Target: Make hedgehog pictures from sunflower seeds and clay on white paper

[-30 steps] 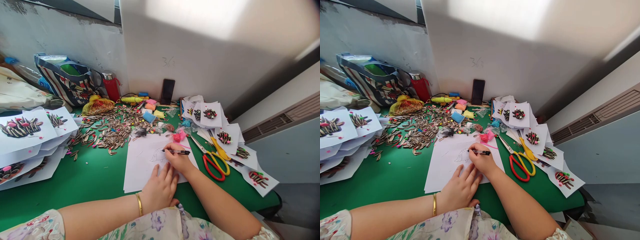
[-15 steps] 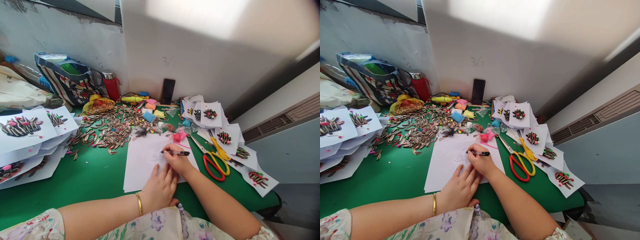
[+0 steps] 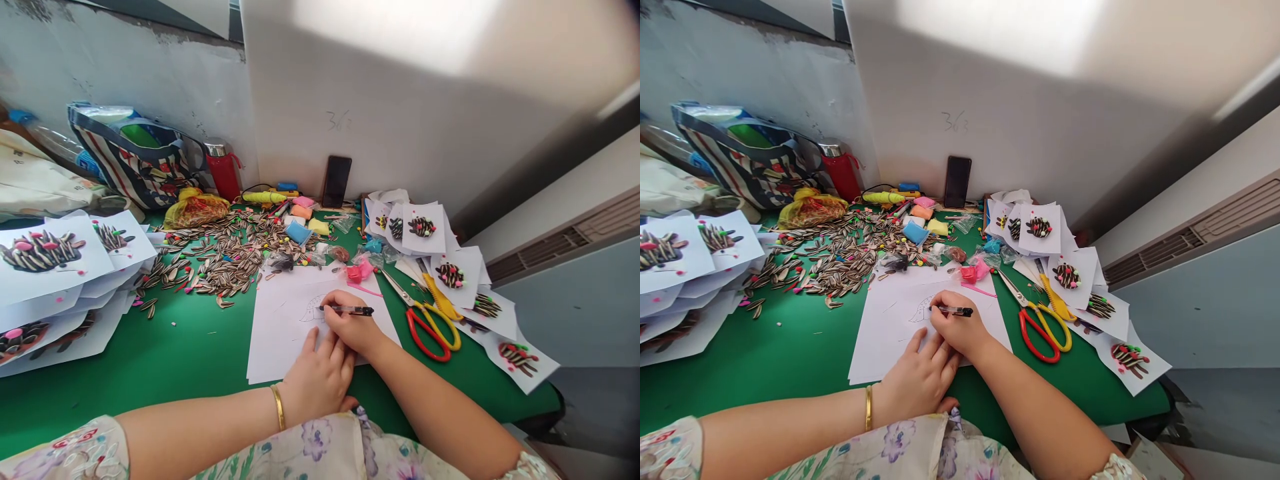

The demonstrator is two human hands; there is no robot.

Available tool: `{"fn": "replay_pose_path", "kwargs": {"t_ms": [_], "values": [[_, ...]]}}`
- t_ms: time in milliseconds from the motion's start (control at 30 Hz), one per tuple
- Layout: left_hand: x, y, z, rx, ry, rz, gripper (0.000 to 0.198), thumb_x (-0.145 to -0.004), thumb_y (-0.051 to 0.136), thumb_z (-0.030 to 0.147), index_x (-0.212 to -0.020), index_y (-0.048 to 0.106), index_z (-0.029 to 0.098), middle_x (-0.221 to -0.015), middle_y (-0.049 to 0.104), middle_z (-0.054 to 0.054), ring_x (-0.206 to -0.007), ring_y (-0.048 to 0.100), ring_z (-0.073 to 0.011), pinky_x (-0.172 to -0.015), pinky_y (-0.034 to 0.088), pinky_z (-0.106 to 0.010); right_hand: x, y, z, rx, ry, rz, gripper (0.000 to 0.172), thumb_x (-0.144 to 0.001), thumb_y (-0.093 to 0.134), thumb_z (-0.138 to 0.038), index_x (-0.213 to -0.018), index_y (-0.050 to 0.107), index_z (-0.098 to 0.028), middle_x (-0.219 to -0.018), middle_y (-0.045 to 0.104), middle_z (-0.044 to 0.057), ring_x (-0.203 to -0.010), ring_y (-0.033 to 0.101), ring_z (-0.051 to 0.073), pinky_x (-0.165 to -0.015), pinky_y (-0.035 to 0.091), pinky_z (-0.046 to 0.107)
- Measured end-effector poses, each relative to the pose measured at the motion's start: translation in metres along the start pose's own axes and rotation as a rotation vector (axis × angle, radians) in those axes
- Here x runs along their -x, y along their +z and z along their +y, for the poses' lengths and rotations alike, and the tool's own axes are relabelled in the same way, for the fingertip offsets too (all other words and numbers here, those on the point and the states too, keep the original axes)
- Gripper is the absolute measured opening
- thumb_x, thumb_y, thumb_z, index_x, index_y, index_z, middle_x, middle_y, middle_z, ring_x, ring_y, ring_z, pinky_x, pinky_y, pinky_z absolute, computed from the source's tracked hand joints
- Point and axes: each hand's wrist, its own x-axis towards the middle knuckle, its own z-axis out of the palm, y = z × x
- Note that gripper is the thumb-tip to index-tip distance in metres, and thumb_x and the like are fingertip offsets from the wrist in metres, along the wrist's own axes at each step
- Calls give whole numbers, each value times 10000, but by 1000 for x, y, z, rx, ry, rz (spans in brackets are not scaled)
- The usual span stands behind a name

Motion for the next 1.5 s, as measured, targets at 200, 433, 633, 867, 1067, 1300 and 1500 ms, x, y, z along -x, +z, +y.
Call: {"fn": "replay_pose_path", "kwargs": {"t_ms": [200, 433, 633, 867, 1067, 1300, 1500], "values": [[1, 2, 0, -15, 0, 6, 736, -894, 431, 643, -1391, 491, 103, -1455, 433, -241, -1347, 351, -415, -1034, 284, -613, 1, 0, 4, -68, 11, 34, 124, -818, 524, -183, -836, 641, -218, -785, 670, -1, -723, 605, 161, -683, 475, 276], [1, 0, 0, -9, 0, -2, 738, -896, 430, 640, -1391, 488, 95, -1452, 437, -243, -1344, 356, -422, -1027, 293, -615, -1, -1, 4, 9, -9, 29, 142, -830, 526, -198, -871, 658, -228, -853, 694, 9, -807, 627, 181, -737, 482, 296], [1, 1, -1, 5, -3, 10, 736, -900, 435, 633, -1393, 483, 89, -1441, 446, -247, -1336, 362, -421, -1025, 291, -620, 0, -1, 5, -22, 8, 44, 133, -803, 524, -174, -831, 644, -223, -792, 676, 0, -741, 609, 169, -688, 469, 283], [1, 2, -1, 10, 8, 14, 707, -888, 471, 623, -1354, 520, 94, -1395, 487, -243, -1284, 414, -414, -1021, 287, -625, 3, 1, 1, -48, 3, -8, 132, -803, 519, -154, -791, 633, -219, -758, 655, -11, -706, 591, 154, -667, 457, 269], [0, 2, 0, 5, 6, 14, 698, -878, 490, 625, -1331, 539, 96, -1374, 509, -232, -1272, 424, -410, -1021, 294, -619, 3, 2, -1, 14, -13, -8, 137, -791, 521, -139, -784, 635, -215, -751, 651, -15, -715, 584, 151, -669, 442, 265], [1, 2, 0, 5, 9, 17, 708, -886, 478, 624, -1348, 526, 90, -1387, 499, -238, -1273, 424, -409, -1019, 296, -623, 3, 1, 2, -40, -5, 15, 130, -798, 515, -151, -791, 631, -209, -760, 653, -8, -706, 585, 149, -670, 449, 260], [0, 3, 0, 7, 5, 16, 720, -888, 468, 628, -1361, 516, 89, -1420, 464, -247, -1312, 376, -421, -1022, 282, -624, 2, -1, 2, 13, 10, 24, 126, -797, 524, -155, -813, 633, -216, -779, 663, -13, -731, 595, 153, -690, 451, 268]]}}
